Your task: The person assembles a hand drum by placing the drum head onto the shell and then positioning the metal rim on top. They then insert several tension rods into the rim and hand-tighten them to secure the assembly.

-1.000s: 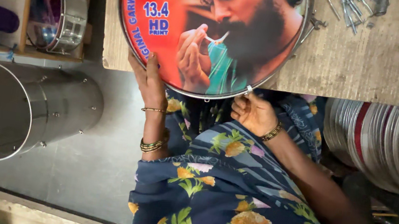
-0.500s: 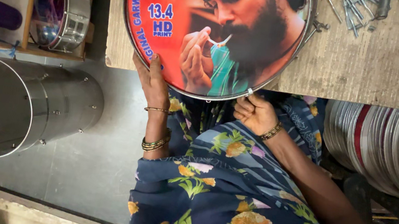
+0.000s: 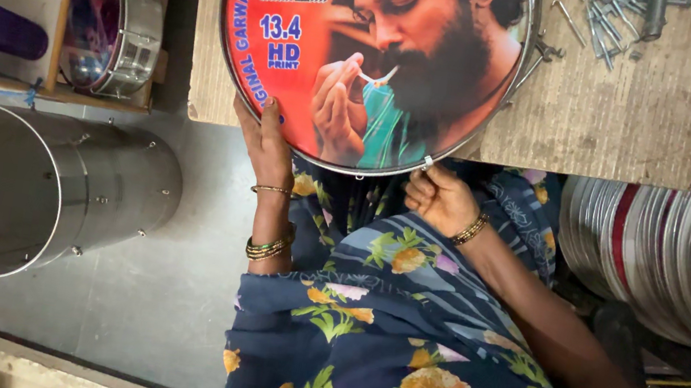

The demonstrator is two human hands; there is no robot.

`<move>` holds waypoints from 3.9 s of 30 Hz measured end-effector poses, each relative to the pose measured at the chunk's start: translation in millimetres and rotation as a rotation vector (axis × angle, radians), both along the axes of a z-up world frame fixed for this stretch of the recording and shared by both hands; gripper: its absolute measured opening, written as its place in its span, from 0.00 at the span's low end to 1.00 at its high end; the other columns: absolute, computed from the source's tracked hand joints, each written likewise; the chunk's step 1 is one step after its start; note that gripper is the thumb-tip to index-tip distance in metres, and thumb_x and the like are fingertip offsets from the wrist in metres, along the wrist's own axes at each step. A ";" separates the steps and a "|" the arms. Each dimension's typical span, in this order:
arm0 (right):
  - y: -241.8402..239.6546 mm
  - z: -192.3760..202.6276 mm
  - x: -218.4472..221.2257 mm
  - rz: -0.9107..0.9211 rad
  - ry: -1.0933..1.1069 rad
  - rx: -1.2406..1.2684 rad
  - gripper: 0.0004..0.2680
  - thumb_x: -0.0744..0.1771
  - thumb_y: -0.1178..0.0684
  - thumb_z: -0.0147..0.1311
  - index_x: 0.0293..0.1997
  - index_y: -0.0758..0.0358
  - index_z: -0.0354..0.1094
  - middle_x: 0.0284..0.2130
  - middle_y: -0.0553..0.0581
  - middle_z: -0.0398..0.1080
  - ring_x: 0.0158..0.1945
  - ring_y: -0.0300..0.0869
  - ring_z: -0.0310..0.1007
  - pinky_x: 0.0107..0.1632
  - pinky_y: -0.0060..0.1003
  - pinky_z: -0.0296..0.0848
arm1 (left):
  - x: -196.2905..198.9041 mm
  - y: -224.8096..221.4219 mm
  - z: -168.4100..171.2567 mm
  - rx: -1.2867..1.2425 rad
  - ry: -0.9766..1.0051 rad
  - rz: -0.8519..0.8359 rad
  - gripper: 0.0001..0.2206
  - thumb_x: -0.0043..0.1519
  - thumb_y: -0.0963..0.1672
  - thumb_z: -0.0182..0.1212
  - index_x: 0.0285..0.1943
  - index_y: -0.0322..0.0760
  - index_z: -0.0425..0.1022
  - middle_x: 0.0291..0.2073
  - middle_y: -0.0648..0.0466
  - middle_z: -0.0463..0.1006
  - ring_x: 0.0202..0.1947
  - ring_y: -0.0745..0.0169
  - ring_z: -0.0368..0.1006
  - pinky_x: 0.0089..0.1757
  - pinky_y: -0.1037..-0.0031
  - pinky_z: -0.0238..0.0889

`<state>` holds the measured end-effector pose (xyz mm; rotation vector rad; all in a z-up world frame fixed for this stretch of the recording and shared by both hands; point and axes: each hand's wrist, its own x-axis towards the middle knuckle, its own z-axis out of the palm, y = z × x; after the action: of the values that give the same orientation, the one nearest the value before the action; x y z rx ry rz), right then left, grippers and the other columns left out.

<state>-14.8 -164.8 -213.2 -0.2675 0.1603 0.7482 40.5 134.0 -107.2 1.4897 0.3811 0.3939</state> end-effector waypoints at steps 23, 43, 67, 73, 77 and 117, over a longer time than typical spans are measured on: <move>-2.2 -9.1 2.2 -0.009 -0.017 -0.074 0.09 0.73 0.47 0.52 0.43 0.62 0.67 0.26 0.47 0.60 0.32 0.37 0.59 0.42 0.35 0.63 | 6.0 5.7 -21.8 -0.014 -0.023 0.024 0.26 0.71 0.44 0.52 0.76 0.26 0.52 0.63 0.42 0.69 0.60 0.57 0.67 0.60 0.68 0.60; -111.0 92.7 187.5 -0.529 -0.328 -0.908 0.35 0.65 0.20 0.43 0.75 0.53 0.51 0.64 0.57 0.63 0.57 0.47 0.67 0.55 0.44 0.71 | 1.4 2.6 -26.8 -0.559 -0.040 -0.023 0.35 0.66 0.49 0.58 0.79 0.34 0.45 0.70 0.42 0.60 0.68 0.52 0.59 0.64 0.62 0.57; -64.4 119.6 252.3 -0.128 -0.641 -1.014 0.44 0.63 0.16 0.32 0.78 0.66 0.37 0.74 0.59 0.50 0.75 0.44 0.51 0.73 0.40 0.52 | 15.2 16.1 -44.2 -0.292 0.116 -0.056 0.32 0.70 0.55 0.41 0.78 0.34 0.46 0.70 0.45 0.60 0.69 0.56 0.58 0.65 0.65 0.53; -72.6 106.8 260.3 -0.138 -0.633 -1.049 0.41 0.65 0.17 0.34 0.77 0.65 0.50 0.70 0.58 0.59 0.70 0.45 0.58 0.69 0.38 0.59 | 13.5 26.2 -73.9 -0.456 0.172 -0.109 0.38 0.69 0.61 0.28 0.79 0.32 0.50 0.74 0.41 0.57 0.72 0.52 0.54 0.66 0.63 0.50; -117.3 69.3 288.7 -0.269 -0.484 -1.046 0.41 0.67 0.15 0.30 0.80 0.62 0.53 0.59 0.52 0.59 0.62 0.45 0.55 0.60 0.39 0.60 | 20.2 66.3 -59.8 -0.278 -0.031 -0.007 0.44 0.64 0.65 0.21 0.82 0.37 0.34 0.81 0.47 0.32 0.80 0.56 0.26 0.68 0.65 0.20; -85.1 70.8 269.6 -0.332 -0.853 -1.269 0.22 0.68 0.63 0.50 0.73 0.70 0.57 0.57 0.53 0.69 0.56 0.35 0.68 0.59 0.29 0.67 | 92.9 17.3 -3.4 0.196 -0.026 0.113 0.26 0.63 0.34 0.51 0.74 0.24 0.57 0.65 0.38 0.71 0.61 0.54 0.72 0.57 0.72 0.64</move>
<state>254.8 -249.9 -142.4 -1.6866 -0.1591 0.0587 133.5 151.3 -110.7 1.6562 0.4161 0.5526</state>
